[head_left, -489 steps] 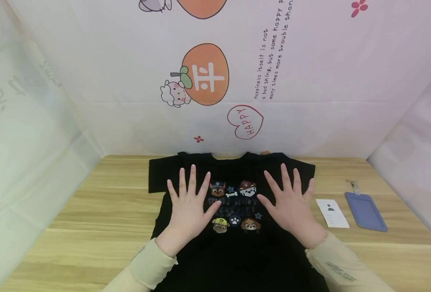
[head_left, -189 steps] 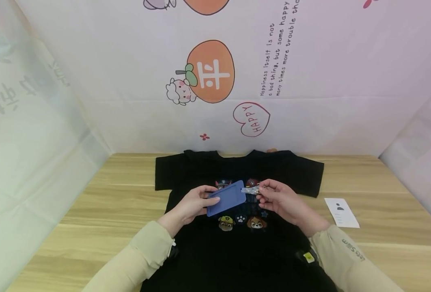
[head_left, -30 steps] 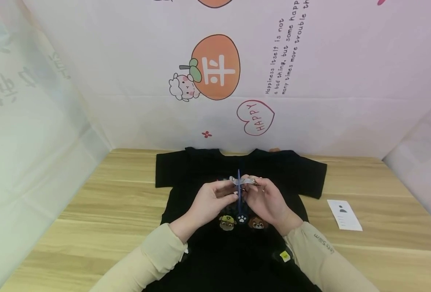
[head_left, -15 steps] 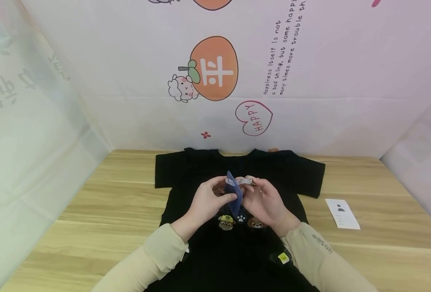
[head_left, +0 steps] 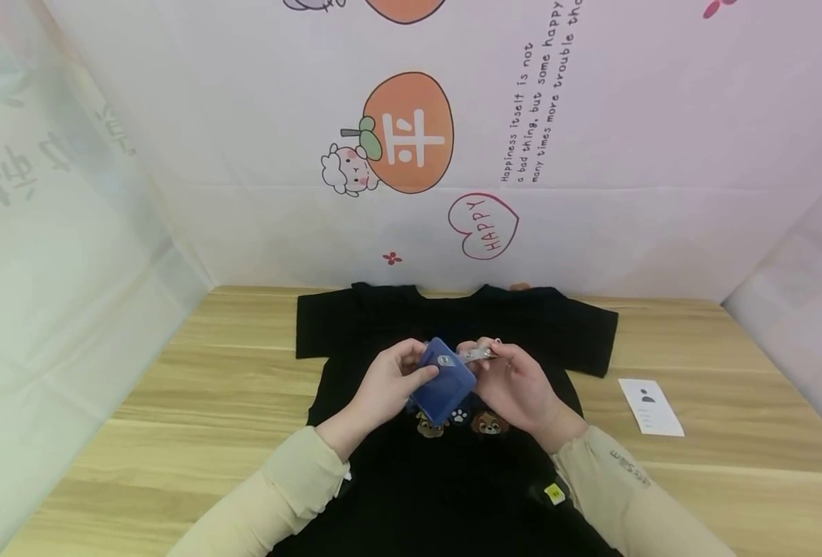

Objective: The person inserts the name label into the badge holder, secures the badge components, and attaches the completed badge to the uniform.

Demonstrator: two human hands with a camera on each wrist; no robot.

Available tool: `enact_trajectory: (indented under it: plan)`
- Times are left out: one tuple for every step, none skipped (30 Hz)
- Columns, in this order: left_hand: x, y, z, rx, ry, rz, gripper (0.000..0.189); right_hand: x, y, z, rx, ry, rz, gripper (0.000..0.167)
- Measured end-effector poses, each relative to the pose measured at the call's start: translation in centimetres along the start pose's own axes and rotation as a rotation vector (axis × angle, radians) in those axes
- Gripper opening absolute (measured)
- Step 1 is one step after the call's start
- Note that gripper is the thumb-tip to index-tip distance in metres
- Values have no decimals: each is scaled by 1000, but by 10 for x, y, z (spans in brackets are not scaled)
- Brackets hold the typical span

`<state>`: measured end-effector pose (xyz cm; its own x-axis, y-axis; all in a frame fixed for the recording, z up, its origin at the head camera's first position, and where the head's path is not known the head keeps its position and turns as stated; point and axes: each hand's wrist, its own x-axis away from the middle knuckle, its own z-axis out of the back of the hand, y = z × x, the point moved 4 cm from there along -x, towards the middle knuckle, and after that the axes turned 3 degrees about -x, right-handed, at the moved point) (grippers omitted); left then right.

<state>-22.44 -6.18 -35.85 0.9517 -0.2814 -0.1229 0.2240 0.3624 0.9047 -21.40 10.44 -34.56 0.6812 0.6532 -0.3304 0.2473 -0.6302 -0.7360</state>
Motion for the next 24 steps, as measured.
enact_trajectory:
  plan:
    - [1,0,0,10,-11,0,13,1,-1,1,12,3,1,54]
    - [1,0,-1,15,-21,0,13,1,-1,2,23,15,0,55]
    - [2,0,-1,18,-27,-1,13,2,-1,3,35,20,0,55]
    - [3,1,-1,24,-33,0,13,2,-2,4,48,25,-1,55]
    - [3,1,-1,30,-38,-3,13,3,-3,5,62,32,-2,55]
    - [4,1,-1,34,-42,-6,13,3,-3,6,78,39,-2,54]
    - [4,1,-1,41,-45,-10,14,3,-4,7,95,49,-4,53]
    - [5,1,-1,41,-48,-13,14,4,-4,8,109,61,-8,52]
    - [5,1,-1,43,-50,-17,14,4,-5,9,123,70,-11,51]
    - [5,1,-1,43,-53,-19,14,4,-6,10,134,80,-14,49]
    - [5,0,-1,39,-55,-22,14,5,-6,11,147,86,-15,48]
    - [6,0,-1,32,-56,-23,14,5,-7,12,157,92,-18,47]
    - [6,0,-1,28,-58,-23,14,5,-7,13,169,93,-20,47]
    - [6,0,-1,20,-57,-23,14,6,-8,13,179,94,-20,46]
    - [6,0,-1,15,-58,-20,13,6,-8,14,191,95,-20,46]
    - [7,-1,-1,7,-58,-18,13,7,-8,14,202,95,-20,46]
    - [7,-1,-1,1,-59,-15,13,7,-8,15,214,96,-20,45]
    - [7,-1,-1,-2,-61,-12,12,8,-8,15,221,98,-19,45]
    - [8,-1,-1,-5,-63,-10,12,8,-8,16,231,99,-17,45]
    - [8,-1,-1,-7,-67,-6,13,9,-8,16,238,99,-15,46]
    - [9,-1,-2,-6,-71,-3,13,9,-9,17,245,101,-15,46]
    - [10,0,-1,-5,-74,1,14,10,-9,17,248,102,-15,46]
    - [10,0,-1,-1,-78,5,14,10,-9,18,251,103,-15,45]
    - [10,0,-1,0,-83,8,15,11,-9,18,254,104,-17,45]
